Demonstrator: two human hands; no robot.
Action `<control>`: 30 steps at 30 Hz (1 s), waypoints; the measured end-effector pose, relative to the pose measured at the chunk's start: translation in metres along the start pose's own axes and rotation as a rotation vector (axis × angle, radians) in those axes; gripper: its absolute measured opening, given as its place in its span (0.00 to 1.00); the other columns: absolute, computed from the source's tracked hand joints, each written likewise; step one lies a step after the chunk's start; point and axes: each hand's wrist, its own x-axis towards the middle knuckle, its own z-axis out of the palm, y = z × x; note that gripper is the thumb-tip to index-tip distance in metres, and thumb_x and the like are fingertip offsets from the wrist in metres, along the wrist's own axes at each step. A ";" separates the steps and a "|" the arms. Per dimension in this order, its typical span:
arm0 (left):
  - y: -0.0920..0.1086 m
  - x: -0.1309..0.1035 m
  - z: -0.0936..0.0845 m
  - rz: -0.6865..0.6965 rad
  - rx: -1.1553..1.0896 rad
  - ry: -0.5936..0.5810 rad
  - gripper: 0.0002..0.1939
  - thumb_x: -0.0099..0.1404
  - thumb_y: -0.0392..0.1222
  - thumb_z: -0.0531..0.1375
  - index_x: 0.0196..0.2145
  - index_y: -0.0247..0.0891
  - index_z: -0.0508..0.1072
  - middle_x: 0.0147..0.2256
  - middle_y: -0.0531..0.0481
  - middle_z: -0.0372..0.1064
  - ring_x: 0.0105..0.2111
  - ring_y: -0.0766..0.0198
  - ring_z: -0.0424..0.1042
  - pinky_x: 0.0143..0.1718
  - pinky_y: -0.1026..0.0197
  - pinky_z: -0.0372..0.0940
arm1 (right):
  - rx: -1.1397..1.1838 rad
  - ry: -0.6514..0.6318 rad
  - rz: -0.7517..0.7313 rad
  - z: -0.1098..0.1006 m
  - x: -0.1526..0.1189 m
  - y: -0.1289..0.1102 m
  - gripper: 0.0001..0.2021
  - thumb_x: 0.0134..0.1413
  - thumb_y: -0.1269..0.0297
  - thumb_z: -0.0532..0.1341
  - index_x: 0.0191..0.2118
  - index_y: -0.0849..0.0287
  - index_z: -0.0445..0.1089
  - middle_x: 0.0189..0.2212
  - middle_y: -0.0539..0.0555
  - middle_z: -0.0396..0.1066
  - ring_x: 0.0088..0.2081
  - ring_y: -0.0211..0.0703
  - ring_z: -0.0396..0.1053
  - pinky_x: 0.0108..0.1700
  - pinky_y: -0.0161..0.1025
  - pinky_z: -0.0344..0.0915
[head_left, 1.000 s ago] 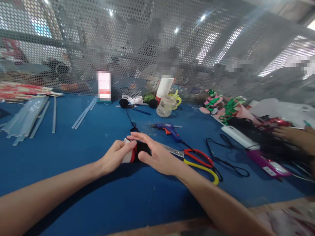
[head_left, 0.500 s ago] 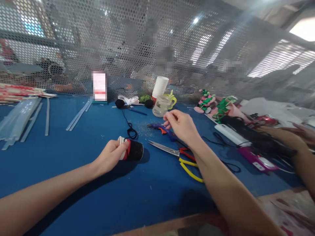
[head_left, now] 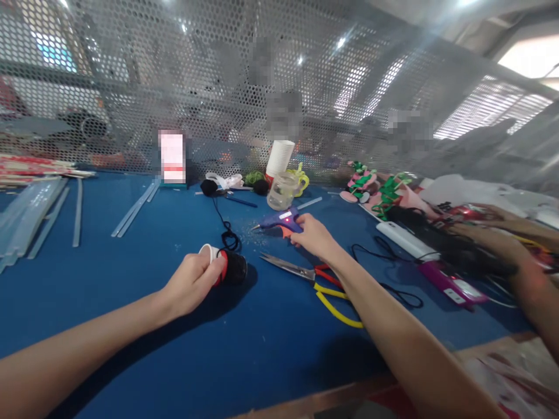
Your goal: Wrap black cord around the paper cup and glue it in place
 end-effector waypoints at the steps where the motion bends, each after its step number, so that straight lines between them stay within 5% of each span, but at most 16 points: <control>1: 0.000 0.001 0.000 -0.004 -0.011 0.006 0.19 0.59 0.46 0.43 0.13 0.37 0.49 0.15 0.57 0.42 0.16 0.71 0.46 0.19 0.66 0.43 | 0.056 -0.012 -0.032 -0.004 -0.007 -0.004 0.17 0.41 0.71 0.55 0.41 0.65 0.58 0.29 0.55 0.69 0.23 0.37 0.67 0.26 0.35 0.62; 6: -0.002 0.003 -0.002 -0.079 -0.097 0.025 0.19 0.57 0.47 0.44 0.13 0.37 0.48 0.15 0.57 0.41 0.17 0.71 0.44 0.18 0.66 0.42 | 0.463 -0.234 -0.193 -0.011 -0.047 -0.027 0.09 0.44 0.60 0.56 0.27 0.63 0.63 0.19 0.49 0.64 0.19 0.33 0.62 0.21 0.31 0.61; 11: -0.002 0.007 -0.003 -0.148 -0.225 0.019 0.19 0.56 0.48 0.44 0.12 0.37 0.50 0.13 0.57 0.43 0.16 0.71 0.45 0.17 0.66 0.42 | 0.523 -0.327 -0.233 -0.001 -0.077 -0.038 0.11 0.46 0.61 0.55 0.31 0.63 0.66 0.17 0.48 0.63 0.17 0.32 0.61 0.18 0.30 0.61; 18: -0.003 0.012 -0.001 -0.253 -0.397 0.040 0.16 0.54 0.45 0.45 0.12 0.36 0.53 0.12 0.58 0.45 0.14 0.72 0.45 0.16 0.67 0.42 | 0.246 -0.214 -0.257 0.006 -0.094 -0.042 0.10 0.45 0.60 0.55 0.20 0.59 0.63 0.11 0.46 0.60 0.14 0.34 0.59 0.17 0.32 0.60; 23: -0.004 0.012 0.000 -0.235 -0.399 0.050 0.17 0.54 0.45 0.45 0.12 0.36 0.55 0.12 0.58 0.46 0.14 0.72 0.46 0.16 0.67 0.42 | 0.114 -0.098 -0.480 0.010 -0.094 -0.039 0.06 0.45 0.62 0.55 0.24 0.57 0.65 0.22 0.50 0.68 0.25 0.40 0.65 0.30 0.37 0.63; 30: -0.005 0.013 0.001 -0.244 -0.378 0.050 0.17 0.54 0.45 0.44 0.12 0.36 0.54 0.12 0.57 0.46 0.14 0.72 0.46 0.16 0.67 0.43 | 0.038 -0.118 -0.486 0.011 -0.098 -0.039 0.05 0.46 0.64 0.54 0.25 0.57 0.64 0.22 0.50 0.66 0.26 0.41 0.64 0.31 0.37 0.62</control>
